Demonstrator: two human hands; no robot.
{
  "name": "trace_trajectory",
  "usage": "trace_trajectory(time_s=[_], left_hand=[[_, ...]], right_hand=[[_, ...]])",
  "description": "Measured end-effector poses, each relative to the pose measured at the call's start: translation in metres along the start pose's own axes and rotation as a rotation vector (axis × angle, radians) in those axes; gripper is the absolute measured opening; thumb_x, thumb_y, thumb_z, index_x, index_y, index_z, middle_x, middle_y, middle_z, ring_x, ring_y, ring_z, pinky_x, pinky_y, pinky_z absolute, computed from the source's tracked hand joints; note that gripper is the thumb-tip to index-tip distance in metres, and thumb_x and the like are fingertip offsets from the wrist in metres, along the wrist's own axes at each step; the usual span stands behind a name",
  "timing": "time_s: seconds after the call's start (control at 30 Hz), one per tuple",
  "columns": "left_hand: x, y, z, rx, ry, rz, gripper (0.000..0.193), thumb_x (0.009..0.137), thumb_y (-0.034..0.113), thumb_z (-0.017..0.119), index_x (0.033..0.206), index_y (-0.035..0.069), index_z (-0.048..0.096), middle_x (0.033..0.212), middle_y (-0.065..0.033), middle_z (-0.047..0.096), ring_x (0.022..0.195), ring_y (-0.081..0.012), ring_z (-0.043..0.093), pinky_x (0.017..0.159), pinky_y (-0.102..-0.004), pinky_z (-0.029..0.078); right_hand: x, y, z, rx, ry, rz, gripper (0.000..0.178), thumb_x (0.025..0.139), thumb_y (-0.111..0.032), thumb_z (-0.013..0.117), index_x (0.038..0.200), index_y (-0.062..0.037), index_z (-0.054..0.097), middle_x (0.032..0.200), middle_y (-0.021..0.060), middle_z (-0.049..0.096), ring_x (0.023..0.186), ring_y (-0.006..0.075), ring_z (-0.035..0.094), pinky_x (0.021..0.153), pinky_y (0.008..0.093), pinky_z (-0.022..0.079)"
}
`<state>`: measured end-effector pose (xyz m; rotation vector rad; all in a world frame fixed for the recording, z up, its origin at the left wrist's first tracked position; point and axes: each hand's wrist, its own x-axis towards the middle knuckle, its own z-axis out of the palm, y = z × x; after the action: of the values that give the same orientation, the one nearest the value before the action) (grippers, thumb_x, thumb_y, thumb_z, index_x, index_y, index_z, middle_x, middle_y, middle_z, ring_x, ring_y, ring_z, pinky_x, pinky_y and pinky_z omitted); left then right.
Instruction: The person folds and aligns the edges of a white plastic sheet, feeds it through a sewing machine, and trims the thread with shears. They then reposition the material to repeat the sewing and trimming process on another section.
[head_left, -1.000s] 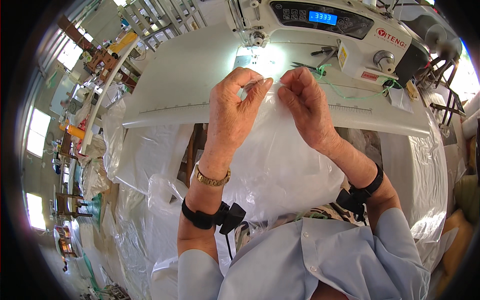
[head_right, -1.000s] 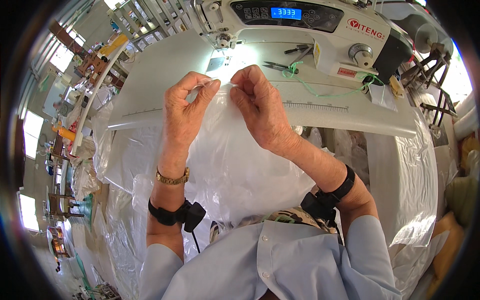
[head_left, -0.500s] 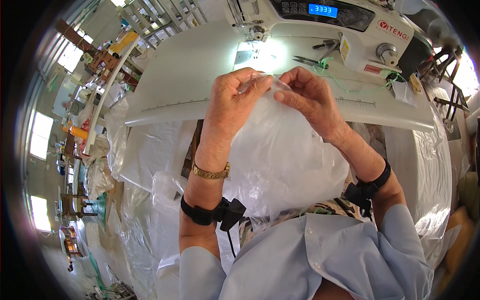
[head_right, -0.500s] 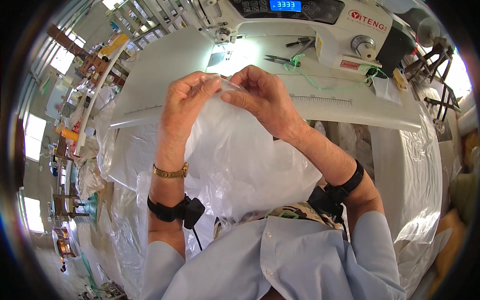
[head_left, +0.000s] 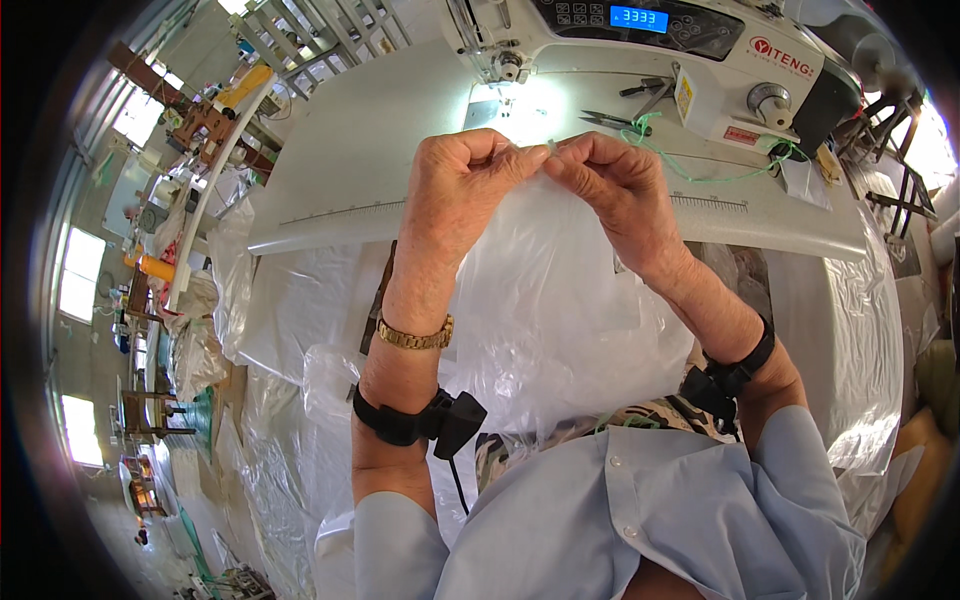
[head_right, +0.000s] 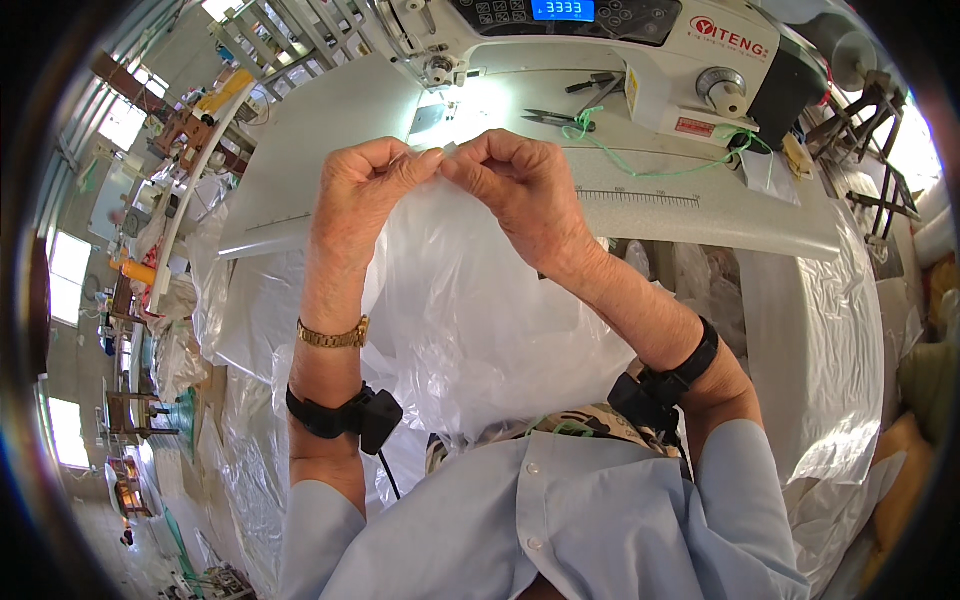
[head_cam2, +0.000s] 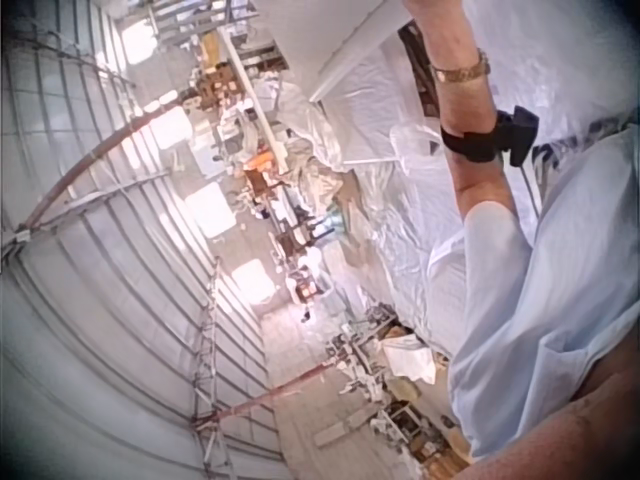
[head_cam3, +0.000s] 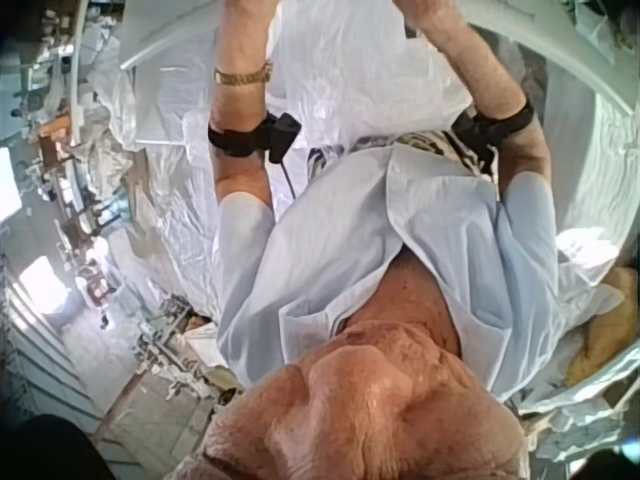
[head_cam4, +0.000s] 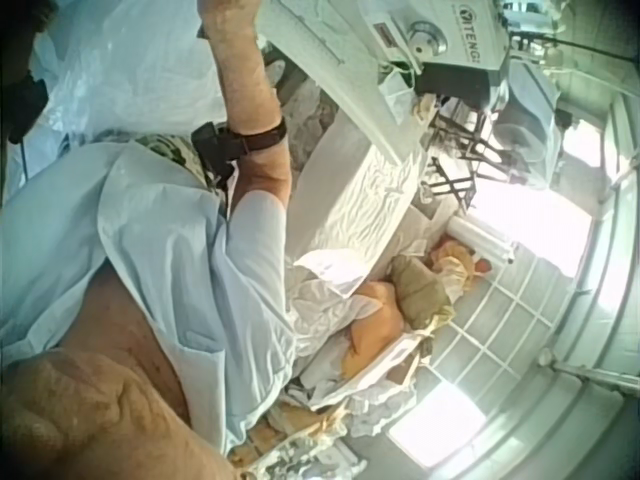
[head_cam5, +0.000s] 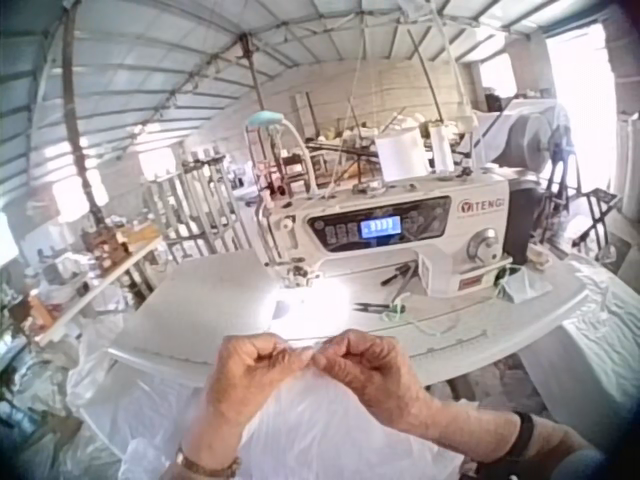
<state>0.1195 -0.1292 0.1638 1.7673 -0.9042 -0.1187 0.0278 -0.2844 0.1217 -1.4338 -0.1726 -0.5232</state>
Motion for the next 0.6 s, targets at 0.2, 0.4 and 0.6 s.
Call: trace_trajectory(time_s=[0.2,0.4,0.6], left_hand=[[-0.001,0.003,0.003,-0.046,0.068,0.014,0.031,0.082,0.02,0.078,0.065,0.0,0.062,0.06,0.0054,0.05,0.058,-0.0026,0.04,0.053,-0.02,0.031],[-0.002,0.005,0.006,-0.069,0.139,0.044,0.036,0.08,0.019,0.079,0.061,0.001,0.055,0.056,0.0055,0.046,0.055,-0.0026,0.038,0.049,-0.0208,0.03],[-0.003,0.003,0.007,-0.161,0.151,0.112,0.032,0.081,0.013,0.079,0.064,0.003,0.053,0.059,0.0055,0.049,0.057,-0.0016,0.04,0.049,-0.0193,0.032]], right_hand=[[-0.009,0.004,0.009,-0.127,0.095,-0.034,0.025,0.09,-0.02,0.07,0.081,0.0016,0.063,0.08,0.0032,0.065,0.076,0.008,0.056,0.072,0.026,0.048],[-0.013,-0.003,0.013,-0.13,0.092,0.008,0.02,0.091,-0.018,0.069,0.089,0.0008,0.062,0.078,0.0023,0.06,0.073,0.0077,0.053,0.068,0.0246,0.046],[-0.005,-0.006,0.016,-0.028,0.068,0.069,0.026,0.093,-0.024,0.067,0.087,-0.0006,0.057,0.071,-0.0004,0.053,0.067,0.0052,0.046,0.057,0.0216,0.039]])
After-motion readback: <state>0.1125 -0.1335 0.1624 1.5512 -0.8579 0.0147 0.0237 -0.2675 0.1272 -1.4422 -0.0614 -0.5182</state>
